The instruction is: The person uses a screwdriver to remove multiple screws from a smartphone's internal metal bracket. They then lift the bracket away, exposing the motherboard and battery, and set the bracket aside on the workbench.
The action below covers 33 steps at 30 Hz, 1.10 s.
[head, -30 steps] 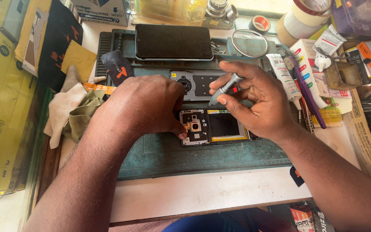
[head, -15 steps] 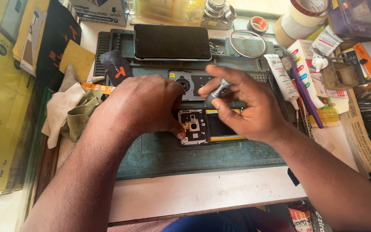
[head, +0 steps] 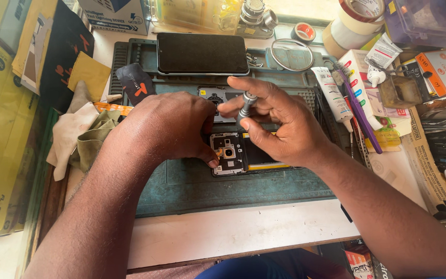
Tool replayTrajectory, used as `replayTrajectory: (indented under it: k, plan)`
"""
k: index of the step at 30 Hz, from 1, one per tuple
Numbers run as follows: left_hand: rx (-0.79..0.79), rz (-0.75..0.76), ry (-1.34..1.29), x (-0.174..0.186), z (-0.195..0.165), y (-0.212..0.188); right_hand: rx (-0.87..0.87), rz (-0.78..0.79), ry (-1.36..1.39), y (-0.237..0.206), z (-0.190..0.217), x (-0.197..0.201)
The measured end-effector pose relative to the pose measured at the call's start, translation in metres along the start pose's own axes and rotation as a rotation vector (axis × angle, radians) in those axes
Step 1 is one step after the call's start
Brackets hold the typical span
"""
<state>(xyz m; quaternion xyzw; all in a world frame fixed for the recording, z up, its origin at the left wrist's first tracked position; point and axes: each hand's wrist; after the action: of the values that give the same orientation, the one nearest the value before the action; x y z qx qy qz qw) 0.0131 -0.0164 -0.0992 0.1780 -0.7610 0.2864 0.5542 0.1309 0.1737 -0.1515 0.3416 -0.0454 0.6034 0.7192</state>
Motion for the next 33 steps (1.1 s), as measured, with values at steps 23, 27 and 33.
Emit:
replayTrajectory:
  k: [23, 27, 33]
  plan:
    - [-0.028, -0.035, -0.019, -0.001, 0.001, 0.004, 0.269, -0.13, -0.211, 0.009, 0.0, 0.003]
    - [-0.032, -0.058, -0.008, -0.003, 0.0, 0.004, 0.035, -0.008, 0.127, 0.001, -0.004, 0.005]
    - [-0.035, -0.039, -0.011, -0.003, 0.001, 0.005, 0.118, -0.053, -0.082, 0.003, -0.012, 0.006]
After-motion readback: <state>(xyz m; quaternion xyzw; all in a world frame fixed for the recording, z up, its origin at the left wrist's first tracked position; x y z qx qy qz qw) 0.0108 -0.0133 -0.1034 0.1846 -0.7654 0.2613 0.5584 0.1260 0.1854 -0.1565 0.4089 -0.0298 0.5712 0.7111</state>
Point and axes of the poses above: each hand's wrist, its own y-axis towards the middle knuckle, its own x-axis out of the back of the hand, z = x × y, and after that the axes turned 10 degrees about -z, right-handed
